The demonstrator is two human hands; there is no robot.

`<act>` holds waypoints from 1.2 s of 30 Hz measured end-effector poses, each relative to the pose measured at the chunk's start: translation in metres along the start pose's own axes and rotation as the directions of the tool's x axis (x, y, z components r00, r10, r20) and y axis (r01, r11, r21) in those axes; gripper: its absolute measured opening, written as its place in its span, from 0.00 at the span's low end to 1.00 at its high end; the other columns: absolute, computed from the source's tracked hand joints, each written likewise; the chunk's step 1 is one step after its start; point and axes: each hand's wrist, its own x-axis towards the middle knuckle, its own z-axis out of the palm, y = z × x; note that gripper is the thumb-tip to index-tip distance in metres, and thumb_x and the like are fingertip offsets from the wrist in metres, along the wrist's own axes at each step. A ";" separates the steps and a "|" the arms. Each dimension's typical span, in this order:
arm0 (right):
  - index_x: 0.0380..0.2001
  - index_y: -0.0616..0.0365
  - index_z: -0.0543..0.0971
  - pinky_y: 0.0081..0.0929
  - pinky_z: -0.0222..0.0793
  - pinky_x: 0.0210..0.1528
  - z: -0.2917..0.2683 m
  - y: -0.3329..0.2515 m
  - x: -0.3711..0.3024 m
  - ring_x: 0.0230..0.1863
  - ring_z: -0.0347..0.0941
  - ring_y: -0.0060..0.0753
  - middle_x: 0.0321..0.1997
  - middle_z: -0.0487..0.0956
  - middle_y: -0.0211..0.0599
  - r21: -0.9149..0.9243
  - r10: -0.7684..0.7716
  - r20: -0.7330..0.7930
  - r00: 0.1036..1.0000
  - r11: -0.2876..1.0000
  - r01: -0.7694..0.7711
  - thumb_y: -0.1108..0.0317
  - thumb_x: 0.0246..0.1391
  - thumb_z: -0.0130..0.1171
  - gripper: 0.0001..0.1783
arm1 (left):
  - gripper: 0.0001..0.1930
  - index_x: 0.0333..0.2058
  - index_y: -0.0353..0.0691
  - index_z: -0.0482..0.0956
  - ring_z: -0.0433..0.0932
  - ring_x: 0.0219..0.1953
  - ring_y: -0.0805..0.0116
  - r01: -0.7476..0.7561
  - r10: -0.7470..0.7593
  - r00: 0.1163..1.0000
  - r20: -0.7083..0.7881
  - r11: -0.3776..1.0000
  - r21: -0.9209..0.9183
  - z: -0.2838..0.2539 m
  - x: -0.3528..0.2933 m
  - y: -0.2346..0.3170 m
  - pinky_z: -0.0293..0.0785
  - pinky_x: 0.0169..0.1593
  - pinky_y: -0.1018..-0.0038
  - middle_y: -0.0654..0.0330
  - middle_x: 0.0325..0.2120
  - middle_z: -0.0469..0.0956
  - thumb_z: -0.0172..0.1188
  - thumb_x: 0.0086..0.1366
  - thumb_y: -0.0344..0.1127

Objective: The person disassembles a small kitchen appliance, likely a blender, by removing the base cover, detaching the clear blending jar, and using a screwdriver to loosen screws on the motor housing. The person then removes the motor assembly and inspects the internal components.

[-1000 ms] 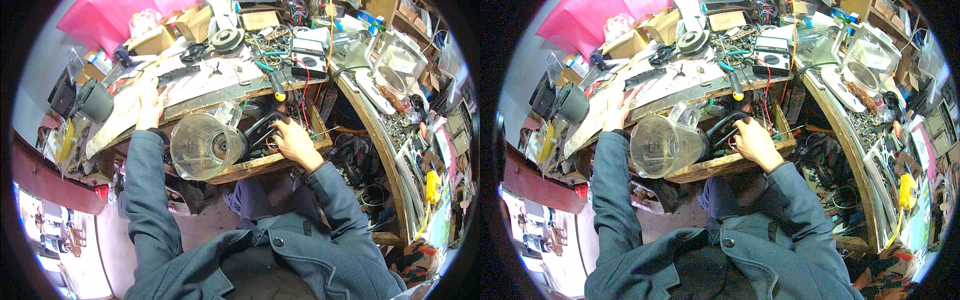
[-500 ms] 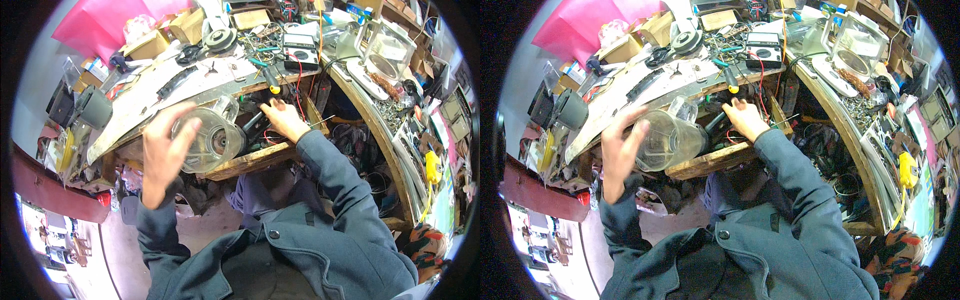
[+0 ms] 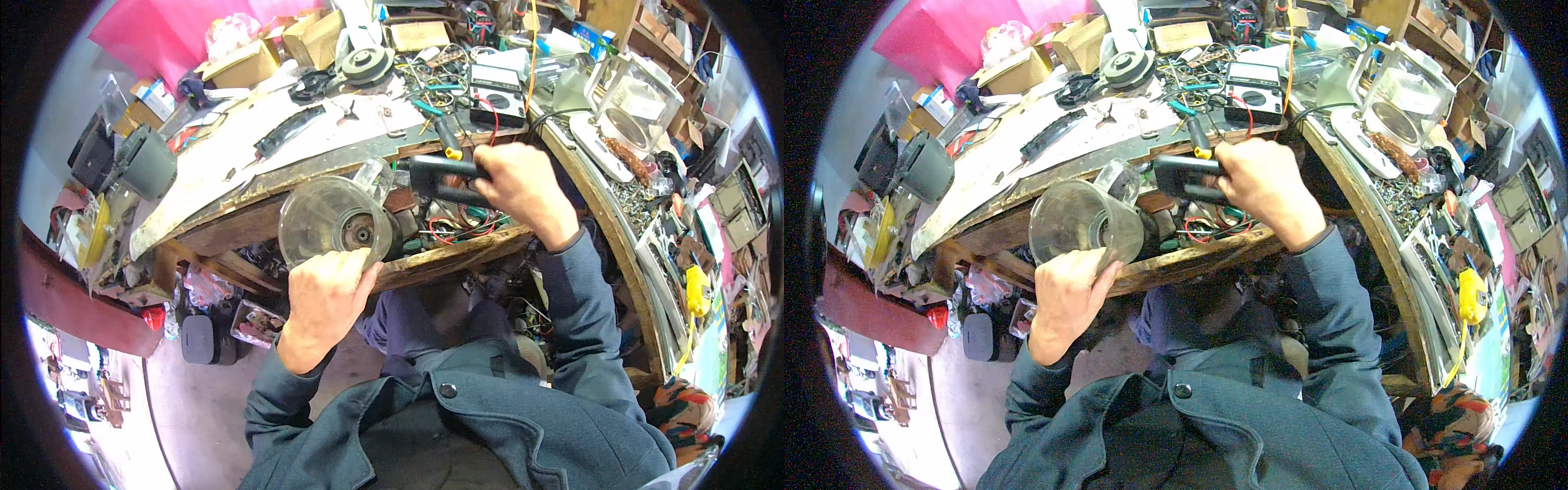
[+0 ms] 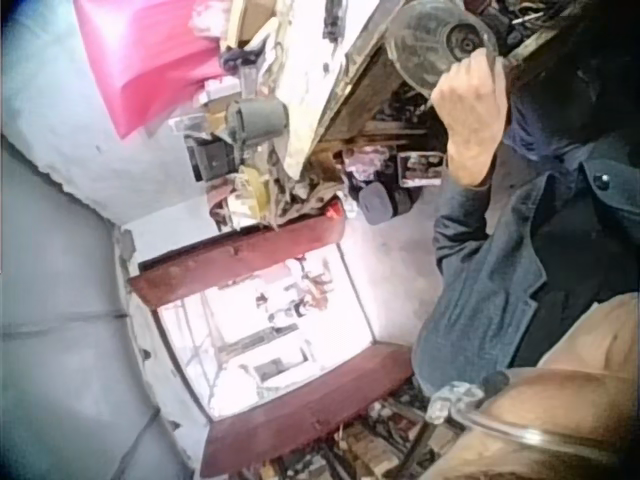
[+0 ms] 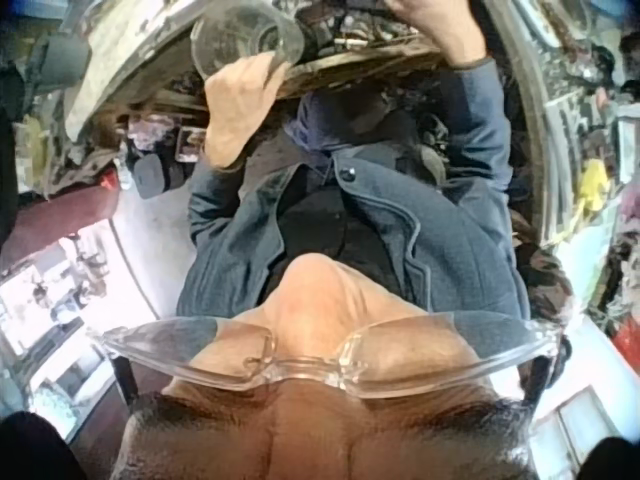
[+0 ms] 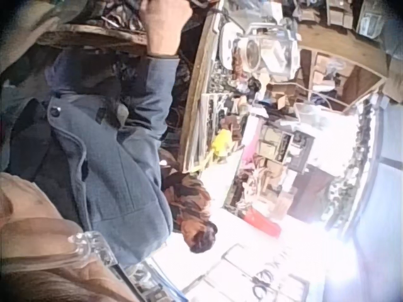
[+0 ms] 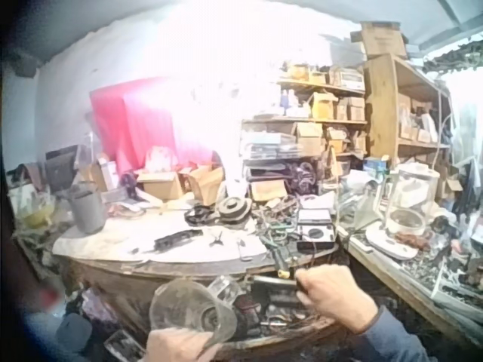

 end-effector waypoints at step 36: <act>0.47 0.59 0.83 0.31 0.77 0.46 0.090 -0.055 0.119 0.43 0.82 0.27 0.42 0.86 0.32 0.985 -0.245 0.164 0.956 0.087 -0.147 0.40 0.70 0.53 0.30 | 0.06 0.28 0.45 0.87 0.78 0.23 0.55 0.049 -0.045 0.985 -0.164 0.999 0.016 0.005 -0.013 -0.024 0.72 0.30 0.62 0.58 0.20 0.80 0.72 0.58 0.38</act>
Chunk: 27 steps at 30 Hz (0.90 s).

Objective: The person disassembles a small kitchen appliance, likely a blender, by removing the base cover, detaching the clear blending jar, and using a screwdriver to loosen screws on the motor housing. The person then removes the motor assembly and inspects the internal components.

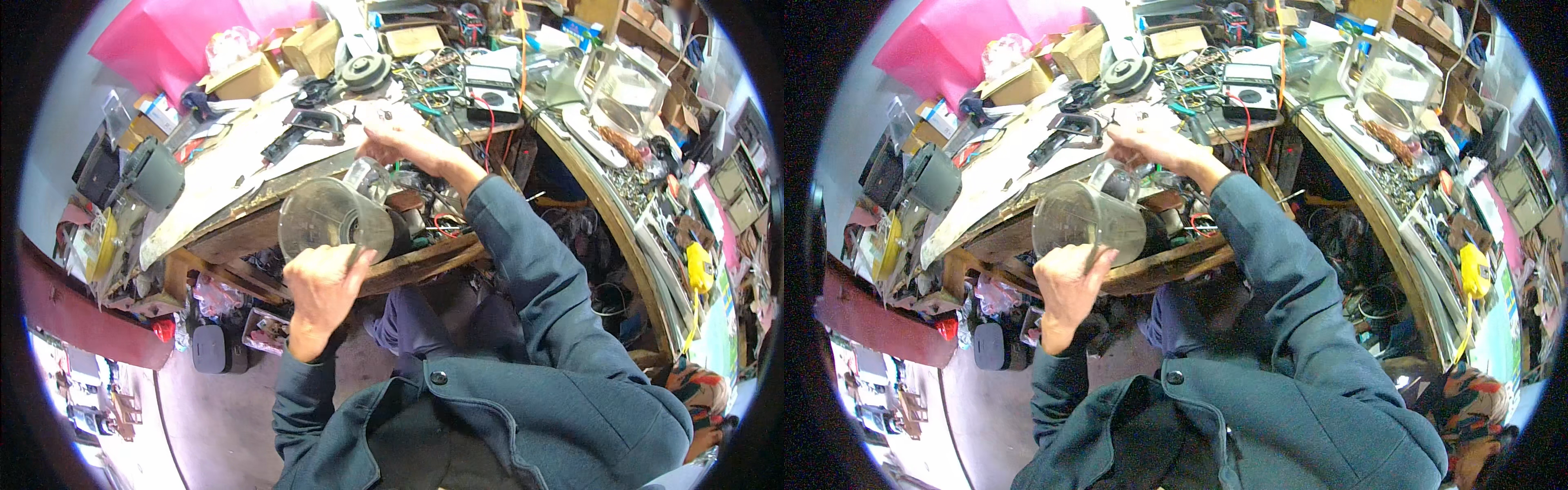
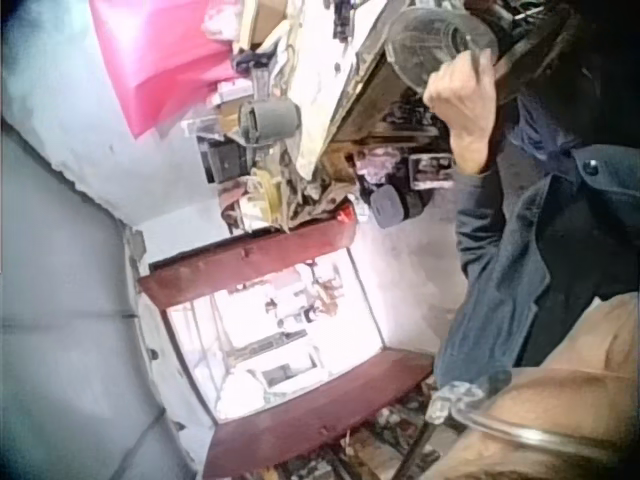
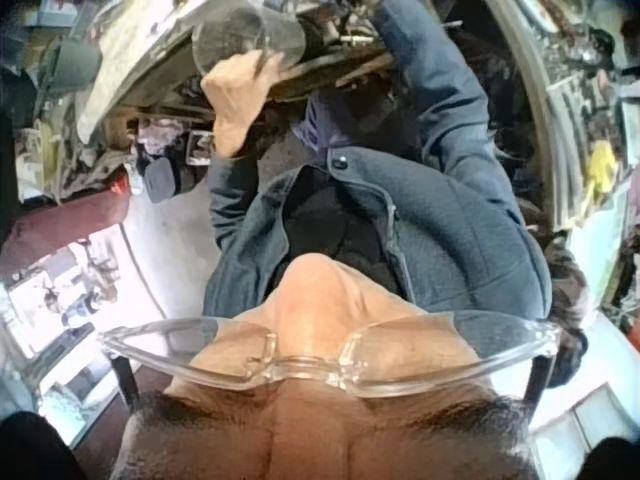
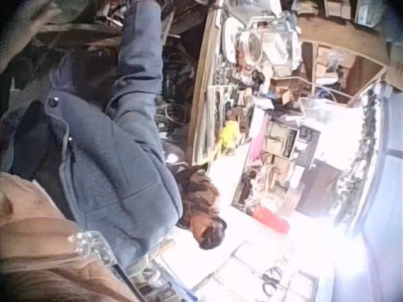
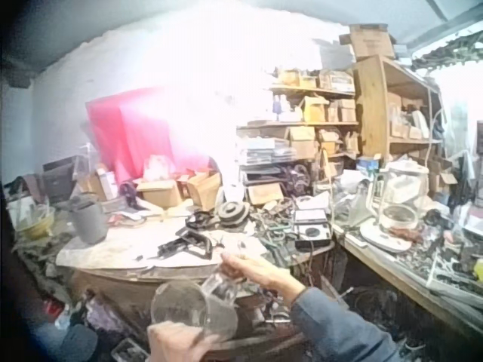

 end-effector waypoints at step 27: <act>0.44 0.63 0.82 0.31 0.77 0.44 0.061 -0.022 -0.059 0.37 0.83 0.32 0.36 0.87 0.43 -0.251 -0.408 -0.037 0.912 0.887 0.386 0.68 0.58 0.69 0.14 | 0.07 0.35 0.41 0.86 0.81 0.48 0.67 0.252 -0.195 0.964 0.180 0.881 -0.399 -0.058 -0.003 -0.100 0.57 0.73 0.56 0.63 0.35 0.86 0.72 0.57 0.26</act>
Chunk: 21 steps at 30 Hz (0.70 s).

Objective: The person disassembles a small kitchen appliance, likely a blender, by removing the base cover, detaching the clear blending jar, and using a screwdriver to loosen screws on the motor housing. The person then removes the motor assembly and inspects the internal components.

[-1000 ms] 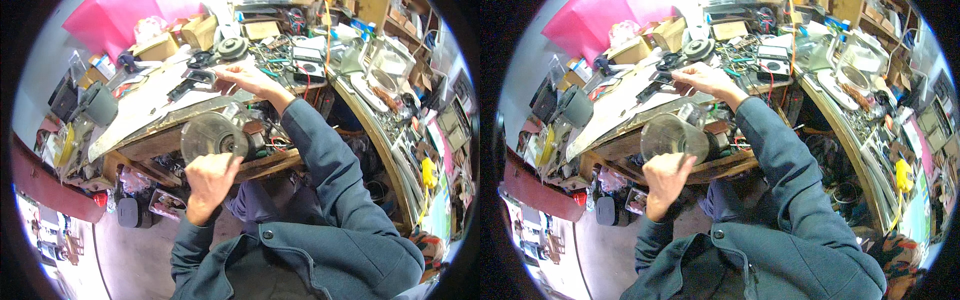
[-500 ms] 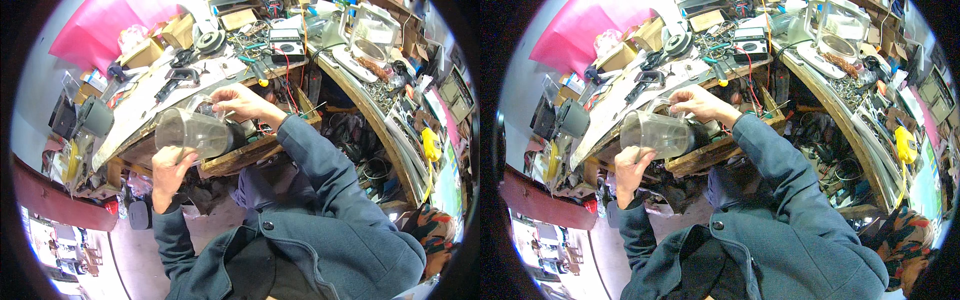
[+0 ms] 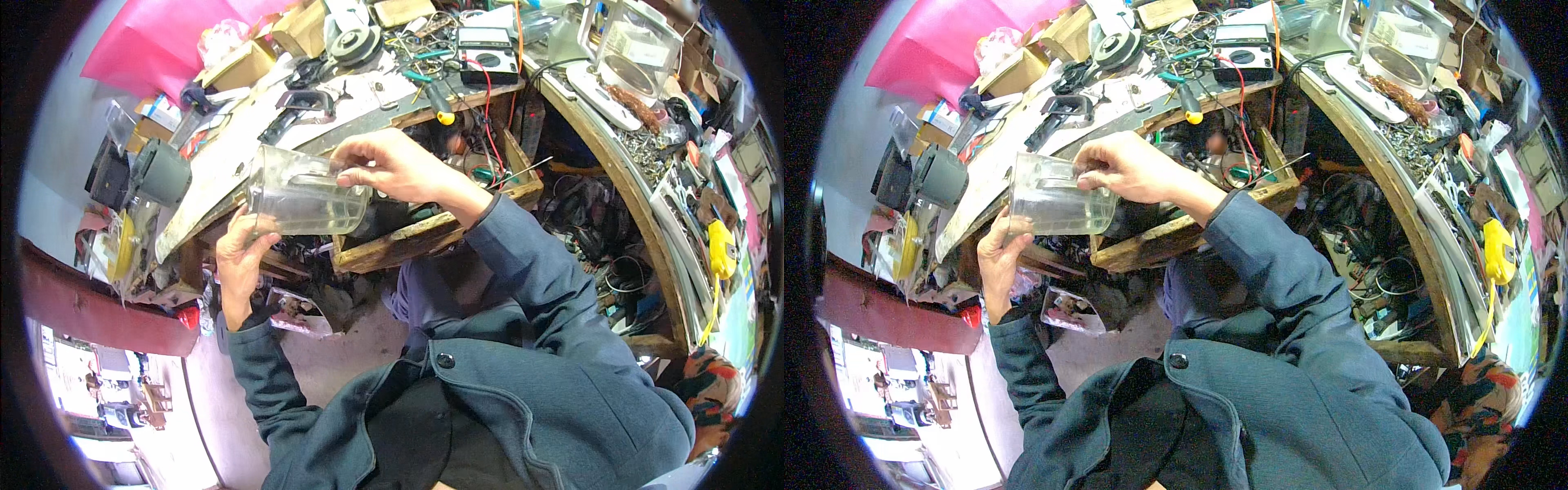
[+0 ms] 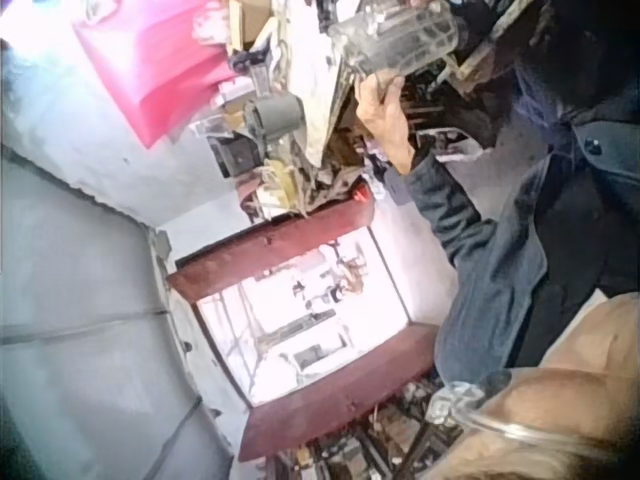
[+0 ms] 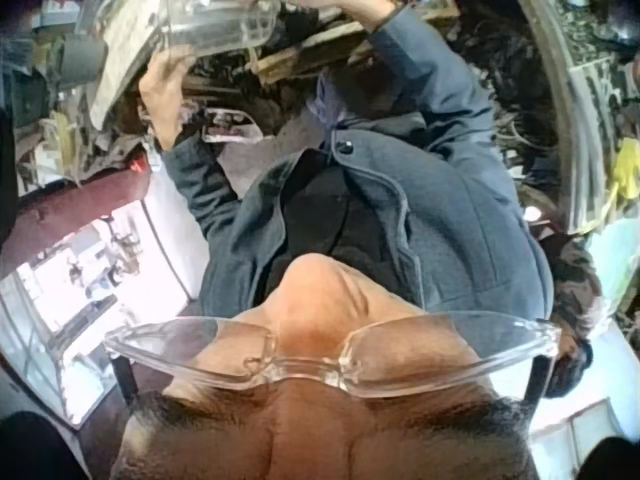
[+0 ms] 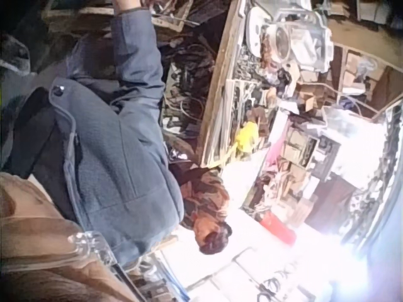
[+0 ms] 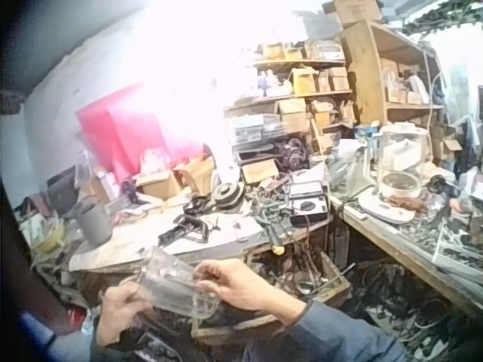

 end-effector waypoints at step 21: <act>0.34 0.57 0.78 0.22 0.63 0.27 0.021 -0.001 0.014 0.25 0.65 0.15 0.24 0.73 0.20 0.335 0.240 0.176 0.955 0.897 -0.287 0.50 0.67 0.64 0.19 | 0.15 0.41 0.36 0.87 0.77 0.58 0.63 -0.018 0.000 0.989 -0.149 0.993 -0.116 0.012 -0.010 -0.025 0.69 0.64 0.66 0.59 0.46 0.85 0.74 0.53 0.22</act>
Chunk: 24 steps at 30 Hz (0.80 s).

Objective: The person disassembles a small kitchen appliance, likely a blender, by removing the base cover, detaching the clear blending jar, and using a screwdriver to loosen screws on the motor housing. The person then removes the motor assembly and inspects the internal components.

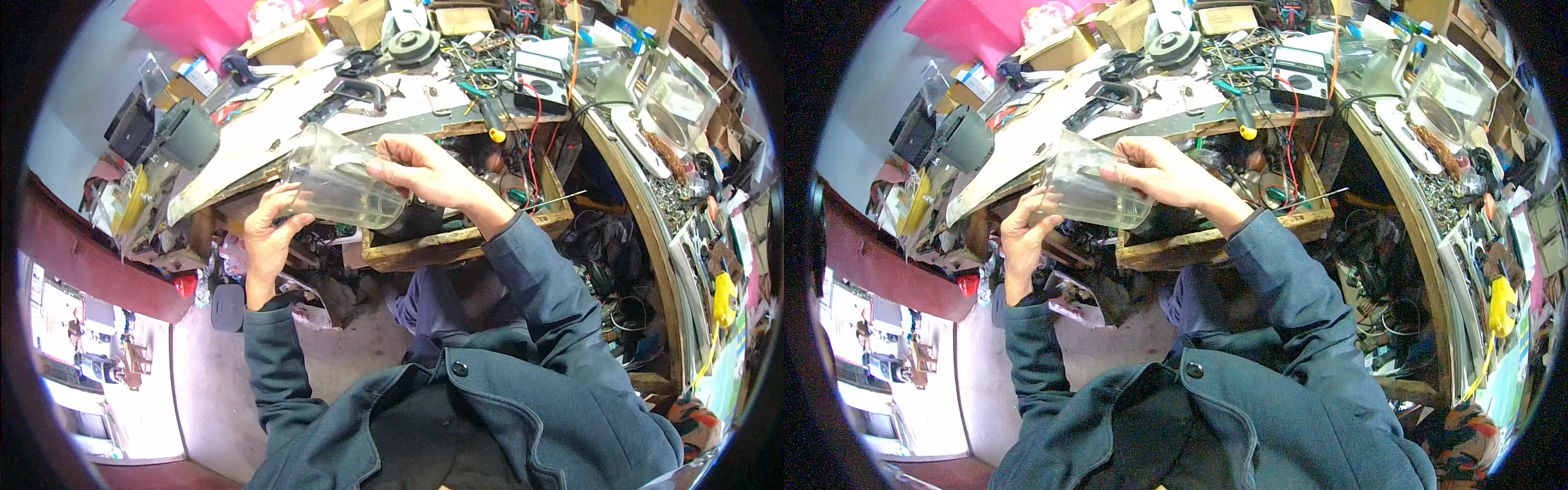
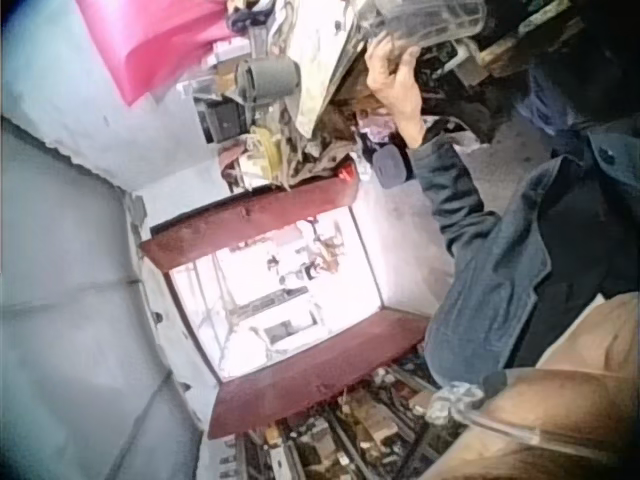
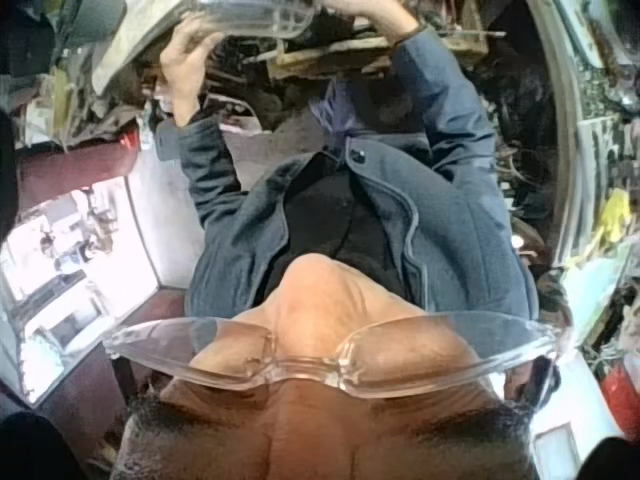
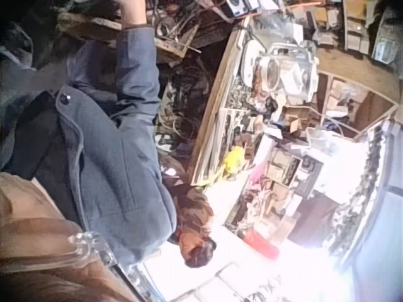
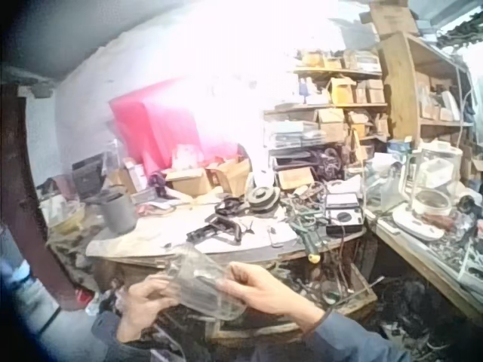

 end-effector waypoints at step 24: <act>0.38 0.55 0.79 0.16 0.50 0.22 0.012 -0.036 0.017 0.20 0.61 0.13 0.23 0.72 0.22 0.318 0.017 -0.469 0.883 0.936 0.151 0.63 0.66 0.57 0.08 | 0.12 0.51 0.27 0.80 0.85 0.44 0.66 0.086 -0.192 0.964 -0.183 0.879 -0.469 0.104 0.022 0.077 0.83 0.50 0.71 0.52 0.43 0.85 0.58 0.73 0.26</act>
